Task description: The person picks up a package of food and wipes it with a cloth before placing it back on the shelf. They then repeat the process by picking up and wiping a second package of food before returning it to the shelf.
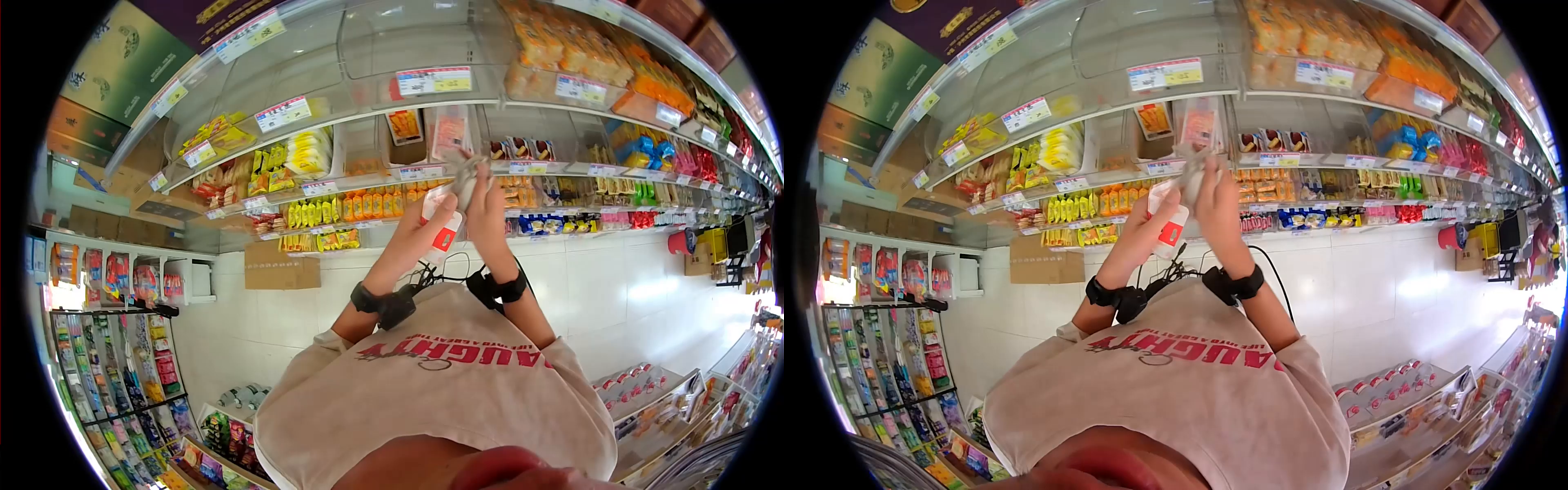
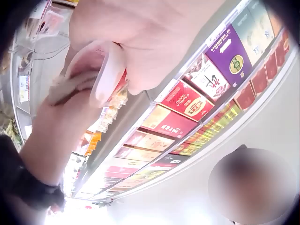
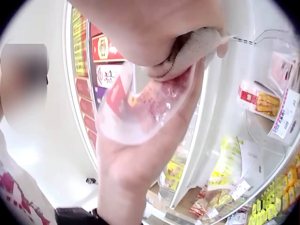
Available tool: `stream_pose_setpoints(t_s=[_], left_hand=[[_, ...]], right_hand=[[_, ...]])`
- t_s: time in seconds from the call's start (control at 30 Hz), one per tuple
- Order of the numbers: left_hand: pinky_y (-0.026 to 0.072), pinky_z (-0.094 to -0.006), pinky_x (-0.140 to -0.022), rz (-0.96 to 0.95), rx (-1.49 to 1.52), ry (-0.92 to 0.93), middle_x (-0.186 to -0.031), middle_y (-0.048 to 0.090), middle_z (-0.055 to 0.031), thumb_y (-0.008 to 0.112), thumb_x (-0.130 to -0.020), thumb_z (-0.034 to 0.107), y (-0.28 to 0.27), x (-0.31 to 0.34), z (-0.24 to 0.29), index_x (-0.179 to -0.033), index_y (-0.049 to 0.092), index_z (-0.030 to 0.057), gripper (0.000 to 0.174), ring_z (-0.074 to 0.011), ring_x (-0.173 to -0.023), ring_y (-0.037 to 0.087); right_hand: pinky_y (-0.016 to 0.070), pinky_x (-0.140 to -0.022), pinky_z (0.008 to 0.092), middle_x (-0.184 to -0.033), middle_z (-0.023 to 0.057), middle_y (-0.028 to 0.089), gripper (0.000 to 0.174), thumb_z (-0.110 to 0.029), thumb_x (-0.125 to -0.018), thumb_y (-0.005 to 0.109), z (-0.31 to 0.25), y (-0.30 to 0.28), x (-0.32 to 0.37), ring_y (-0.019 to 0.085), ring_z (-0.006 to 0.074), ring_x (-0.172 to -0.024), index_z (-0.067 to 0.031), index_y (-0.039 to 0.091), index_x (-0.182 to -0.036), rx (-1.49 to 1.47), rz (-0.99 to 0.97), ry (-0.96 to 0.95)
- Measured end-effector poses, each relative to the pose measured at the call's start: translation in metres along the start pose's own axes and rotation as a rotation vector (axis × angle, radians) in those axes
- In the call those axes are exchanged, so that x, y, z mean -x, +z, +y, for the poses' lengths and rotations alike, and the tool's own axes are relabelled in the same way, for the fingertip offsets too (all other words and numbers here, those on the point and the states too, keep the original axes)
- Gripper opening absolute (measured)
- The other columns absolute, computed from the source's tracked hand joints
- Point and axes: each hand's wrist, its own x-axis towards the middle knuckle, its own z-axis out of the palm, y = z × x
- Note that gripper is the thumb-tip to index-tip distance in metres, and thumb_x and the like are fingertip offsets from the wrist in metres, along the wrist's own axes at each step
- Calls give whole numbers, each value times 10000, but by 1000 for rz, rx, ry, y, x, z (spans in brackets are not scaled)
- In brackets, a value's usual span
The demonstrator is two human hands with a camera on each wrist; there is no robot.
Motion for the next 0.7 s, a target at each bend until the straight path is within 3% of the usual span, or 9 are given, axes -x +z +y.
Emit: stream_pose_setpoints(t_s=[0.1, 0.13, 0.27, 0.37, 0.4, 0.43, 0.53, 0.6, 0.7], left_hand=[[421, -211, -588, 12, -71, 11, -827, 630, 17, 634, -994, 437, 18, 1, 2, -1105, 653, 32, 420, -29, -688, 551], [422, -211, -579, 53, -46, -14, -840, 637, 13, 651, -986, 432, 20, 2, 2, -1096, 640, 31, 416, -30, -681, 553], [456, -235, -589, 127, 128, -63, -875, 626, 0, 692, -960, 423, 33, -7, -12, -1086, 600, 55, 399, -62, -704, 580], [464, -230, -682, 265, 190, -61, -948, 622, -12, 679, -959, 451, 65, -8, -20, -1100, 623, 45, 434, -71, -808, 579], [457, -229, -695, 295, 138, -37, -978, 622, -21, 678, -951, 475, 72, -7, -22, -1139, 620, 27, 489, -71, -825, 567], [450, -227, -709, 327, 87, -11, -1008, 623, -29, 677, -944, 498, 78, -8, -21, -1178, 617, 9, 545, -72, -841, 556], [464, -247, -783, 390, -191, 261, -1062, 619, -41, 613, -1015, 342, 78, -6, -31, -1214, 617, 52, 352, -85, -882, 547], [469, -262, -815, 511, -224, 378, -1074, 619, -38, 557, -1049, 236, 91, 3, -32, -1218, 614, 55, 254, -95, -909, 556], [479, -276, -806, 505, -509, 659, -1079, 623, -29, 541, -1058, 316, 113, 20, -27, -1220, 592, 30, 333, -111, -926, 572]], right_hand=[[487, -715, 353, -848, 104, 668, 497, -402, -1096, 402, -8, -40, -1, 620, 165, -794, 36, 635, -1077, -172, 140, 219], [491, -747, 300, -936, 71, 664, 598, -519, -1078, 379, 9, -50, -5, 605, 130, -845, 21, 629, -1146, -233, 170, 292], [477, -817, 217, -1122, 66, 619, 639, -581, -1048, 406, 18, -90, 5, 577, 110, -934, -12, 580, -1280, -744, 106, 464], [479, -776, 228, -1070, 43, 632, 543, -504, -1052, 472, 5, -96, 35, 575, 98, -916, -23, 591, -1274, -718, 72, 447], [467, -717, 239, -952, 25, 654, 366, -329, -1029, 588, -19, -111, 44, 560, 79, -845, -2, 640, -1184, -311, -52, 252], [459, -698, 244, -909, 27, 654, 311, -272, -1010, 610, -12, -120, 45, 546, 77, -818, 9, 648, -1138, -249, -50, 213], [424, -625, 253, -735, 60, 627, 162, -101, -952, 657, 2, -144, 49, 467, 67, -711, 59, 651, -976, -105, 40, 78], [424, -612, 255, -720, 64, 620, 153, -95, -953, 649, 14, -160, 52, 451, 65, -696, 55, 648, -982, -39, 155, 55], [426, -605, 240, -753, 35, 622, 148, -82, -955, 627, 21, -179, 55, 467, 62, -687, 34, 661, -1041, -1, 233, -29]])
